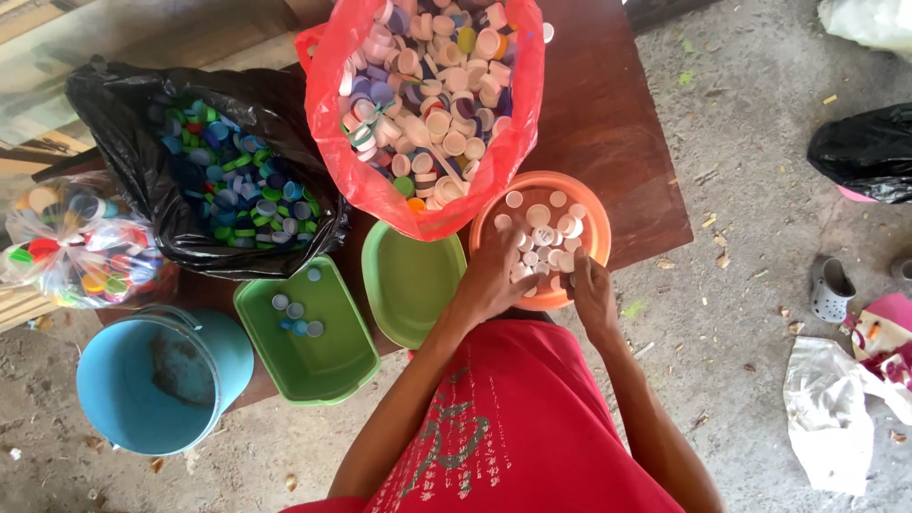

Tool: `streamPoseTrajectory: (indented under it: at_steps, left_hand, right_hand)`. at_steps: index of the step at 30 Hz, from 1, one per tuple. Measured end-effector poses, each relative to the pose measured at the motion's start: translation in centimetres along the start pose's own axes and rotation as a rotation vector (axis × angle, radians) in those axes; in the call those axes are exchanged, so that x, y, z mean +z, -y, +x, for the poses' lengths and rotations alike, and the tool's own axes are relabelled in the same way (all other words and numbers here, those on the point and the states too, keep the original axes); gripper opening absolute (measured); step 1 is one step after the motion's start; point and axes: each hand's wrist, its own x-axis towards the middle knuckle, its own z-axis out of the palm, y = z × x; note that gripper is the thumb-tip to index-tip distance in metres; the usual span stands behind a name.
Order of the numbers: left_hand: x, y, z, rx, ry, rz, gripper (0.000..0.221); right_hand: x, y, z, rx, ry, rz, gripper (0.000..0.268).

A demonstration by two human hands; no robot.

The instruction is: Sorting plastic bottle caps by color and size into various bins and bowls on a low table.

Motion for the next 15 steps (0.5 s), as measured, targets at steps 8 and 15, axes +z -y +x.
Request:
streamPoseTrajectory:
  at_steps: [8, 15]
  left_hand:
    - [0.8, -0.4, -1.9, -0.306, 0.286, -0.392, 0.044]
    - [0.2, -0.2, -1.9, 0.032, -0.098, 0.235, 0.093]
  right_hand:
    - [1.2, 0.0, -0.3, -0.058, 0.151, -0.215, 0.059]
    - [0.5, 0.6, -0.6, -0.003, 0.033, -0.064, 0.041]
